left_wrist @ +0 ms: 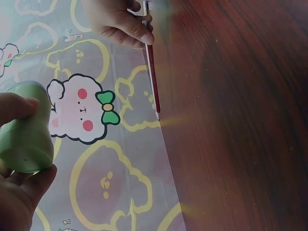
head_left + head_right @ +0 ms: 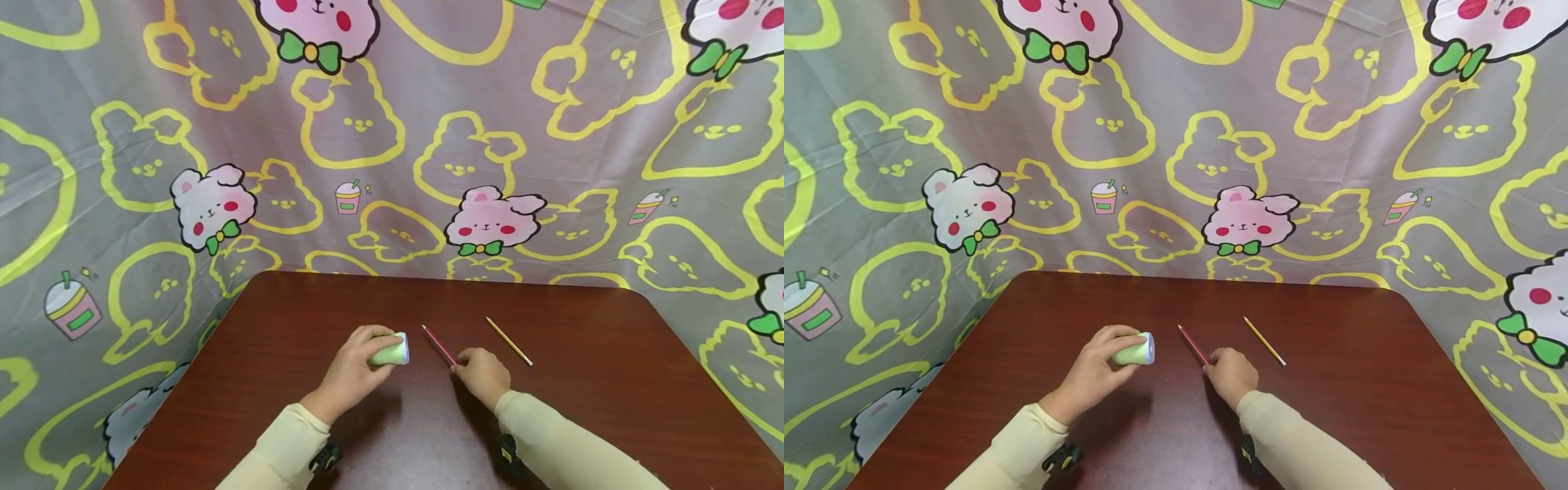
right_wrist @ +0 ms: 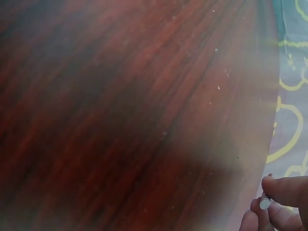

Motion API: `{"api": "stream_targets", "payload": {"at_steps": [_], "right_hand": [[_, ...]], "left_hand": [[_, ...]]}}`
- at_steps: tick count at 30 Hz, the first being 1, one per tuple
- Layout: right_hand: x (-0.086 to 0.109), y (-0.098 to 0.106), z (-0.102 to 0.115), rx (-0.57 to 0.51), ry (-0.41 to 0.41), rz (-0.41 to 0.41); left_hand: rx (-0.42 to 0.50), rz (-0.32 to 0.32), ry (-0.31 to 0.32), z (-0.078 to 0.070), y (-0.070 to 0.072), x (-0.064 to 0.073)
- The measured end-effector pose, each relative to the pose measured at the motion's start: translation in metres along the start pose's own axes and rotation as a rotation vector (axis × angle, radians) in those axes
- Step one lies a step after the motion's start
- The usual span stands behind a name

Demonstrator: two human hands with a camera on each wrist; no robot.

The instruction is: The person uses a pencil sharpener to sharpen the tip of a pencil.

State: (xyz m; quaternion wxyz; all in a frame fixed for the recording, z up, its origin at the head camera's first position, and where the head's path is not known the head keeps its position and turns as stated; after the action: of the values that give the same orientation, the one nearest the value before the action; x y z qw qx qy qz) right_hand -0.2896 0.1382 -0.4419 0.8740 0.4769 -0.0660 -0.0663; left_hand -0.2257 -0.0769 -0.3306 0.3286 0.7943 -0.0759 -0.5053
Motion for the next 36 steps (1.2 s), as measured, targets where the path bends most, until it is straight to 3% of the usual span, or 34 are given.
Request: {"api": "stream_targets", "payload": {"at_steps": [19,36], "right_hand": [[0.001,-0.005,0.002,0.05,0.005,0.016],[-0.003,-0.012,0.004,0.103,0.009,0.035]], "left_hand": [[0.004,0.028,0.045,0.005,0.001,0.001],[0.017,0.025,0.049,0.004,-0.001,0.002]]}}
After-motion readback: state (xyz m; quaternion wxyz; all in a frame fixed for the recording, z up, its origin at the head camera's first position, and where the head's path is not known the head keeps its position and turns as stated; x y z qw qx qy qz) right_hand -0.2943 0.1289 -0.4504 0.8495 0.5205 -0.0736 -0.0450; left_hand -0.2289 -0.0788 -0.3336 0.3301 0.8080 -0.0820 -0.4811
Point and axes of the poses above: each hand's wrist, its own x-axis away from the middle knuckle, its own y-axis out of the back of the hand, z = x × y, the point moved 10 cm from there along -x, towards the middle knuckle, and after that the axes turned 10 degrees about -y, right-handed, at the moved point
